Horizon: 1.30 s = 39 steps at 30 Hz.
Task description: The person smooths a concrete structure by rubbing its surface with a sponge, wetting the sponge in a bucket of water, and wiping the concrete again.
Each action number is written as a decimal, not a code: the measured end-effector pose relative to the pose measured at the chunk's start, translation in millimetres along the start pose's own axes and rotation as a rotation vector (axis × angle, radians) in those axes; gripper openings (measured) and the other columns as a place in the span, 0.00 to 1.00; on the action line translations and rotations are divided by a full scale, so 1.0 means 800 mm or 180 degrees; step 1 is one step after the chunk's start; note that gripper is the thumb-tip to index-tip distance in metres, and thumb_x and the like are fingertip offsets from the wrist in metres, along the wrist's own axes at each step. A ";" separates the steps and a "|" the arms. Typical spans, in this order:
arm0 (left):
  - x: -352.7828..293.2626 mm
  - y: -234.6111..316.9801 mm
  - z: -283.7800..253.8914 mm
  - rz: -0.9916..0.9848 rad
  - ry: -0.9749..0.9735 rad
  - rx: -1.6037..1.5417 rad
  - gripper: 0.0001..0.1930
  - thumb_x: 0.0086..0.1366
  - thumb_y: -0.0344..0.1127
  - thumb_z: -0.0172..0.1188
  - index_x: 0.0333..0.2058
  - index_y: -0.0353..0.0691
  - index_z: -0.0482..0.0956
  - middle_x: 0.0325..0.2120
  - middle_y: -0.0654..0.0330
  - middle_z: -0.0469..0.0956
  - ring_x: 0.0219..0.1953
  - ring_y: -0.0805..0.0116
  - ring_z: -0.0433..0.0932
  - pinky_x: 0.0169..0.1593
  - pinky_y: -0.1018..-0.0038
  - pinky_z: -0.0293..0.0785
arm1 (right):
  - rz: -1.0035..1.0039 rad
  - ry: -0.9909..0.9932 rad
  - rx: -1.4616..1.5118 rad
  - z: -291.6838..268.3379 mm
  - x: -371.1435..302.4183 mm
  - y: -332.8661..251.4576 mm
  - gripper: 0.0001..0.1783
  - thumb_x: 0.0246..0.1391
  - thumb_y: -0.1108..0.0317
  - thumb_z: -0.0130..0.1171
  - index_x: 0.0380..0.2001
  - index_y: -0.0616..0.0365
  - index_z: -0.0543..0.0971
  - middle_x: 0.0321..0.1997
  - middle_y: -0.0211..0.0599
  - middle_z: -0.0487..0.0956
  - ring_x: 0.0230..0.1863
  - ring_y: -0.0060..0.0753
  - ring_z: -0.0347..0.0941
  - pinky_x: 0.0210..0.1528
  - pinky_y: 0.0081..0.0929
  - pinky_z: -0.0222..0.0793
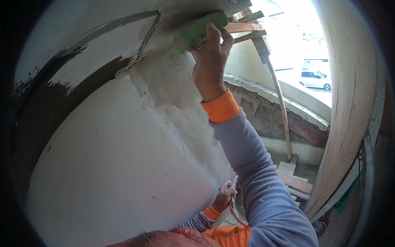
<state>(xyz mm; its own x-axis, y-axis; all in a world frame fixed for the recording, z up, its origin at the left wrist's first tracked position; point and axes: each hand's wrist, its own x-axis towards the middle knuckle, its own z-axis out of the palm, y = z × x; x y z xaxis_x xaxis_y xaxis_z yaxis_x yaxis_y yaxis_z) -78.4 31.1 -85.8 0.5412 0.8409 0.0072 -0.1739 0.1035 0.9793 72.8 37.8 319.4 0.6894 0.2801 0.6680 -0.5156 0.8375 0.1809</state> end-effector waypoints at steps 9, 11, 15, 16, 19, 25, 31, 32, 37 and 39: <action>-0.002 0.000 0.004 -0.0011 0.0051 -0.0063 0.05 0.53 0.26 0.54 0.30 0.40 0.69 0.22 0.70 0.66 0.24 0.81 0.64 0.30 0.83 0.62 | -0.0099 -0.0228 0.0106 -0.018 0.003 -0.010 0.17 0.61 0.58 0.50 0.45 0.59 0.65 0.46 0.41 0.69 0.44 0.37 0.72 0.49 0.40 0.72; 0.001 0.000 0.004 0.0011 0.0030 -0.0047 0.05 0.53 0.26 0.54 0.30 0.40 0.68 0.23 0.70 0.66 0.24 0.81 0.64 0.30 0.83 0.62 | -0.0115 -0.0383 0.0009 -0.005 -0.010 0.012 0.14 0.58 0.67 0.52 0.46 0.59 0.66 0.48 0.45 0.68 0.43 0.37 0.72 0.47 0.38 0.73; 0.001 -0.005 -0.016 0.0035 0.0090 -0.0127 0.05 0.53 0.26 0.54 0.30 0.40 0.69 0.23 0.70 0.66 0.24 0.81 0.64 0.30 0.83 0.62 | 0.0618 -0.0799 -0.0797 0.022 -0.083 0.012 0.18 0.54 0.78 0.53 0.49 0.59 0.66 0.48 0.45 0.67 0.41 0.30 0.71 0.48 0.37 0.71; 0.002 -0.008 -0.010 0.0043 0.0046 -0.0132 0.05 0.53 0.26 0.54 0.30 0.40 0.68 0.23 0.70 0.66 0.24 0.81 0.64 0.30 0.83 0.62 | 0.0267 -0.0659 -0.0771 0.002 -0.060 0.007 0.16 0.56 0.72 0.53 0.48 0.60 0.66 0.47 0.44 0.68 0.42 0.31 0.71 0.49 0.36 0.69; -0.006 0.008 0.009 0.0002 0.0034 -0.0065 0.05 0.53 0.26 0.54 0.30 0.40 0.68 0.23 0.69 0.66 0.24 0.81 0.64 0.30 0.83 0.62 | 0.0081 -0.0156 0.0149 -0.013 0.005 -0.032 0.22 0.60 0.54 0.52 0.46 0.61 0.67 0.45 0.40 0.70 0.44 0.32 0.71 0.49 0.37 0.69; -0.007 0.002 -0.011 -0.0022 -0.0027 -0.0046 0.06 0.54 0.26 0.54 0.32 0.40 0.69 0.24 0.69 0.67 0.25 0.81 0.64 0.31 0.83 0.63 | 0.1146 -0.1069 -0.1086 0.032 -0.093 -0.011 0.26 0.57 0.57 0.54 0.54 0.60 0.65 0.38 0.35 0.72 0.43 0.25 0.70 0.45 0.28 0.69; -0.007 -0.001 -0.004 -0.0007 -0.0030 0.0020 0.05 0.54 0.26 0.53 0.31 0.40 0.68 0.24 0.69 0.66 0.26 0.81 0.64 0.32 0.83 0.62 | 0.1063 0.0012 0.0191 -0.026 -0.016 0.023 0.21 0.60 0.53 0.50 0.48 0.55 0.66 0.45 0.41 0.72 0.46 0.35 0.70 0.47 0.30 0.68; -0.007 -0.003 -0.006 -0.0009 -0.0028 0.0022 0.05 0.54 0.26 0.53 0.31 0.40 0.68 0.24 0.69 0.66 0.26 0.81 0.64 0.32 0.83 0.62 | 0.1020 -0.0018 0.0368 -0.023 -0.009 0.027 0.21 0.60 0.53 0.50 0.48 0.56 0.65 0.45 0.40 0.72 0.46 0.35 0.70 0.47 0.31 0.68; -0.007 -0.004 -0.005 -0.0016 0.0076 -0.0120 0.07 0.53 0.23 0.53 0.30 0.42 0.67 0.21 0.70 0.66 0.22 0.84 0.63 0.27 0.85 0.62 | 0.1236 -0.0188 0.0048 0.016 -0.048 0.042 0.21 0.60 0.54 0.50 0.48 0.56 0.64 0.44 0.41 0.71 0.46 0.37 0.70 0.52 0.40 0.68; -0.009 -0.002 -0.007 -0.0025 0.0091 -0.0107 0.07 0.53 0.23 0.53 0.30 0.42 0.67 0.21 0.70 0.66 0.22 0.84 0.63 0.27 0.85 0.62 | 0.1213 -0.0542 0.0145 -0.004 -0.049 0.046 0.20 0.60 0.55 0.51 0.47 0.56 0.64 0.44 0.43 0.71 0.46 0.38 0.70 0.52 0.42 0.69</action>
<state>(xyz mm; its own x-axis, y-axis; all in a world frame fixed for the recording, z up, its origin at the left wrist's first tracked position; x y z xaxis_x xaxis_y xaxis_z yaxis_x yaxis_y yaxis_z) -86.5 27.5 -88.4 0.5189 0.8548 -0.0066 -0.1977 0.1275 0.9719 28.7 59.3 297.8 0.3531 0.4811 0.8024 -0.7420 0.6664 -0.0731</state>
